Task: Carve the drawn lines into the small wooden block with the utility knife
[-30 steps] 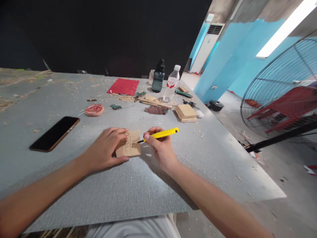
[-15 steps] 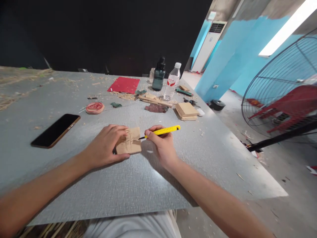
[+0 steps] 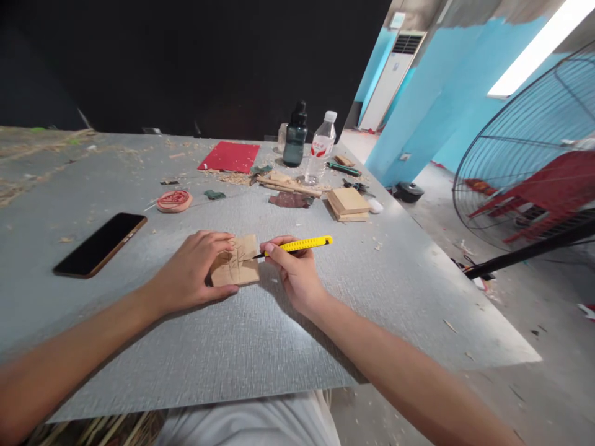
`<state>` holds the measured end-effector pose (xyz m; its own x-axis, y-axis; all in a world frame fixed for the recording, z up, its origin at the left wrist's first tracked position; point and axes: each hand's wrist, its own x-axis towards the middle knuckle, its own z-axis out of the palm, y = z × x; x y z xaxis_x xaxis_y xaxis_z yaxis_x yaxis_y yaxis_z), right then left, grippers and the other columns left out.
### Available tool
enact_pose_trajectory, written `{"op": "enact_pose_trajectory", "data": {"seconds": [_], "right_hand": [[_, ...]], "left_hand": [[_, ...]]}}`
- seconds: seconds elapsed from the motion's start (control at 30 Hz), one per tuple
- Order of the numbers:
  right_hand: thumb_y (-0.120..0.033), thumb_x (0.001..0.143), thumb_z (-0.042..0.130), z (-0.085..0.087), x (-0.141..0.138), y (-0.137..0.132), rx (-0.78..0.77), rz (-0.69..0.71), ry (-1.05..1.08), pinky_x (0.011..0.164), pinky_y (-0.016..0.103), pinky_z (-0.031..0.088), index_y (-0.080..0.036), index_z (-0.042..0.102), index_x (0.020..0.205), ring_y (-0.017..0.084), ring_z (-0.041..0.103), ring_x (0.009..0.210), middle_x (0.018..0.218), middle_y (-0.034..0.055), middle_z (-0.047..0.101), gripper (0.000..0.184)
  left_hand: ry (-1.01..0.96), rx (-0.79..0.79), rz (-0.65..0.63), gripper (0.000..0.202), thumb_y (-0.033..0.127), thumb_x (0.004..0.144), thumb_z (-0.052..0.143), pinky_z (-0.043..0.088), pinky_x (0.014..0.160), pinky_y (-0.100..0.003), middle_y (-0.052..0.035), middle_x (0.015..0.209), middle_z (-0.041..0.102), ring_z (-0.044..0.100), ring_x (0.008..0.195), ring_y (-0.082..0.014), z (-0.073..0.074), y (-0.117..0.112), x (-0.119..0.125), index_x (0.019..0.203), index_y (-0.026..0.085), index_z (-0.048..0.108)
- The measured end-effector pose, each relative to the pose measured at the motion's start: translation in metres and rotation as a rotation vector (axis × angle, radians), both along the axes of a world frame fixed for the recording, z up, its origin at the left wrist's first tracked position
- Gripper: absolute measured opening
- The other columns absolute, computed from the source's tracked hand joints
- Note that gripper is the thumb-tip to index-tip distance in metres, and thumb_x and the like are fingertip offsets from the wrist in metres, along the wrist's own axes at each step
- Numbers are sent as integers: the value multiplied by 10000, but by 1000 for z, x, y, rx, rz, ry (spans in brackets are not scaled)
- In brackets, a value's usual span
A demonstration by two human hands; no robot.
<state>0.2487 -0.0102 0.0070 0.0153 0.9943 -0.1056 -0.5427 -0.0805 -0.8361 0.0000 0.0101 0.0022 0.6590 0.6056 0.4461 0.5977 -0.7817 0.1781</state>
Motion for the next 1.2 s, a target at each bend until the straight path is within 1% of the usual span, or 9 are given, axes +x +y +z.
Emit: {"op": "enact_pose_trajectory", "data": {"seconds": [0.53,0.7,0.8,0.9,0.97,1.0,1.07,1.13,1.2], "right_hand": [[-280,689,1021,6,0,-4,8,45,11,783,155,604,-251,826,785,100,752,850,874,0,841,220],[-351,691,1014,10,1,-7,5,45,-5,793,203,629,-250,816,794,131,754,861,885,11,834,245],[-398,738,983,10,0,-10,58,11,-48,845,268,628,-272,808,821,162,750,921,917,10,825,230],[-523,838,893,10,1,-11,155,-56,-115,914,352,604,-284,813,845,205,731,1014,1007,34,817,252],[-626,901,803,8,2,-12,231,-126,-189,922,379,576,-282,826,828,235,700,1090,1074,59,796,353],[-659,918,772,8,3,-12,265,-161,-234,885,375,562,-281,832,814,236,684,1074,1075,64,777,397],[-678,924,761,6,6,-12,290,-201,-316,718,350,501,-282,839,804,194,628,859,986,57,729,421],[-656,899,804,5,7,-13,260,-182,-357,568,334,372,-283,832,814,141,464,628,860,30,665,384],[-621,864,856,6,7,-14,246,-149,-365,523,328,293,-280,819,794,115,360,552,799,8,621,351]], "left_hand": [[-9,19,-11,675,610,913,791,491,1045,-508,-177,1466,628,596,1287,-357,1,1,0,1357,182,516],[-9,22,-13,652,637,919,773,490,1047,-519,-181,1461,636,595,1289,-362,1,1,1,1320,181,536],[-13,21,-10,614,641,924,762,486,1054,-524,-184,1464,634,590,1296,-366,0,1,0,1278,185,554],[-18,12,-4,604,643,923,760,485,1059,-527,-184,1467,631,586,1303,-369,0,0,0,1269,189,564],[-21,2,-3,587,645,926,755,484,1063,-530,-183,1466,632,584,1303,-368,0,0,0,1253,190,579],[-21,-2,-3,573,644,929,751,484,1065,-532,-182,1465,633,583,1302,-368,0,0,0,1240,191,588],[-21,-10,-2,556,645,930,747,485,1064,-536,-181,1462,634,583,1298,-368,0,0,0,1221,193,603],[-24,-18,0,559,652,922,751,490,1059,-539,-177,1457,636,585,1291,-369,0,0,1,1219,200,613],[-29,-25,3,570,657,910,760,494,1056,-539,-173,1447,640,588,1285,-370,0,-1,1,1228,205,619]]}}
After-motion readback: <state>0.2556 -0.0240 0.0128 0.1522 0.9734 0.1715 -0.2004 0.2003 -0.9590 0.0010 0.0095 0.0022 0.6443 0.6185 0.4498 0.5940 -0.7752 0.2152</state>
